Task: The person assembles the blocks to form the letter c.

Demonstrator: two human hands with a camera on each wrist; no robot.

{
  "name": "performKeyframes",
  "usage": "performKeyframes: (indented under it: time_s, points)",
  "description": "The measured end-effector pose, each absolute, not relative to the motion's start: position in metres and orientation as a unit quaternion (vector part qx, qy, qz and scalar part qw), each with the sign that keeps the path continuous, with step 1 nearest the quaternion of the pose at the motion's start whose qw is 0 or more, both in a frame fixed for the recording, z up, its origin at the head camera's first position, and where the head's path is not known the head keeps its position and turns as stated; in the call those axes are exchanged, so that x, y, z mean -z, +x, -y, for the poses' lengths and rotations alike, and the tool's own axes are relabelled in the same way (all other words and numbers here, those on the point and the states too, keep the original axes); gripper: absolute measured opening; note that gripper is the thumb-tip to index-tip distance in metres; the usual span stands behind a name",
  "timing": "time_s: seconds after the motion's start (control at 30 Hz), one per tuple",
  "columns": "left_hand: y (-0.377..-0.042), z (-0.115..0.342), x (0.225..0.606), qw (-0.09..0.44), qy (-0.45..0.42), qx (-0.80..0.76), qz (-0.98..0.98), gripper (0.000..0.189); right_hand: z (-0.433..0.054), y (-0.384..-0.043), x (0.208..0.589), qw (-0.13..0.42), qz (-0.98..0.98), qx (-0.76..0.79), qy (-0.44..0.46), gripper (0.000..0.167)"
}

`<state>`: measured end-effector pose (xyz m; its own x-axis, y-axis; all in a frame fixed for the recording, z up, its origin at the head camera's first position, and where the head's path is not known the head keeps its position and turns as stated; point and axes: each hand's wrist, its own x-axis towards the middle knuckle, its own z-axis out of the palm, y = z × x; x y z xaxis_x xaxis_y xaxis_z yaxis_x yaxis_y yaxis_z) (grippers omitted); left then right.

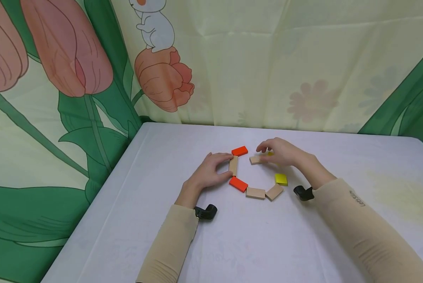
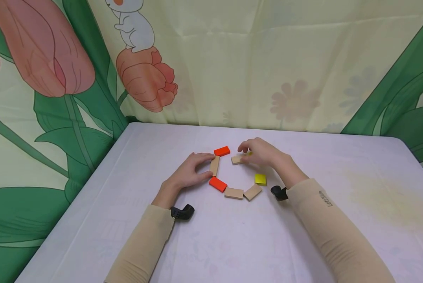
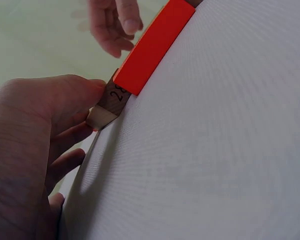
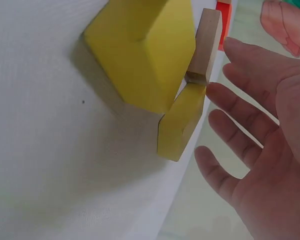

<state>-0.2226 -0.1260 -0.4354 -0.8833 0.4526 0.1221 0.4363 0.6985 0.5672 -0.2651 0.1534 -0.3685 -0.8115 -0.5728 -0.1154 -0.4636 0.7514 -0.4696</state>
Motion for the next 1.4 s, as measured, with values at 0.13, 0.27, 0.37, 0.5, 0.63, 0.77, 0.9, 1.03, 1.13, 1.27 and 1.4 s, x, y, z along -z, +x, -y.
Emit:
performKeyframes:
  time_s: [0.13, 0.27, 0.37, 0.5, 0.63, 0.77, 0.9, 1.03, 1.13, 1.27, 1.4]
  points:
    - [-0.2227, 0.1256, 0.4349, 0.013, 0.239, -0.304, -0.922, 0.056, -0.1542, -0.2642, 0.3705, 0.128, -0.927, 0.213, -0.281, 0.033]
    - [-0.2220, 0.1255, 0.4340, 0.012, 0.239, -0.306, -0.921, 0.056, -0.1554, -0.2630, 0.3719, 0.130, -0.926, 0.212, -0.285, 0.032]
    - [-0.2212, 0.1253, 0.4334, 0.013, 0.237, -0.306, -0.922, 0.057, -0.1564, -0.2624, 0.3728, 0.131, -0.924, 0.215, -0.287, 0.031]
    - [-0.2209, 0.1251, 0.4335, 0.017, 0.235, -0.303, -0.923, 0.057, -0.1570, -0.2622, 0.3746, 0.129, -0.924, 0.216, -0.288, 0.031]
    - [-0.2213, 0.1251, 0.4345, 0.015, 0.236, -0.304, -0.923, 0.057, -0.1570, -0.2619, 0.3763, 0.123, -0.926, 0.211, -0.289, 0.030]
    - [-0.2215, 0.1252, 0.4347, 0.014, 0.238, -0.306, -0.922, 0.057, -0.1561, -0.2622, 0.3772, 0.114, -0.926, 0.209, -0.293, 0.028]
    - [-0.2217, 0.1251, 0.4347, 0.015, 0.238, -0.305, -0.922, 0.057, -0.1547, -0.2632, 0.3782, 0.112, -0.927, 0.206, -0.294, 0.028]
    - [-0.2218, 0.1253, 0.4346, 0.015, 0.237, -0.305, -0.922, 0.057, -0.1532, -0.2638, 0.3785, 0.111, -0.929, 0.198, -0.293, 0.026]
    - [-0.2216, 0.1255, 0.4344, 0.015, 0.238, -0.307, -0.921, 0.057, -0.1525, -0.2644, 0.3786, 0.108, -0.930, 0.193, -0.293, 0.025]
    - [-0.2213, 0.1254, 0.4339, 0.014, 0.240, -0.311, -0.920, 0.057, -0.1529, -0.2652, 0.3779, 0.102, -0.932, 0.188, -0.293, 0.023]
    - [-0.2217, 0.1252, 0.4341, 0.013, 0.242, -0.311, -0.919, 0.057, -0.1537, -0.2659, 0.3755, 0.096, -0.934, 0.184, -0.292, 0.023]
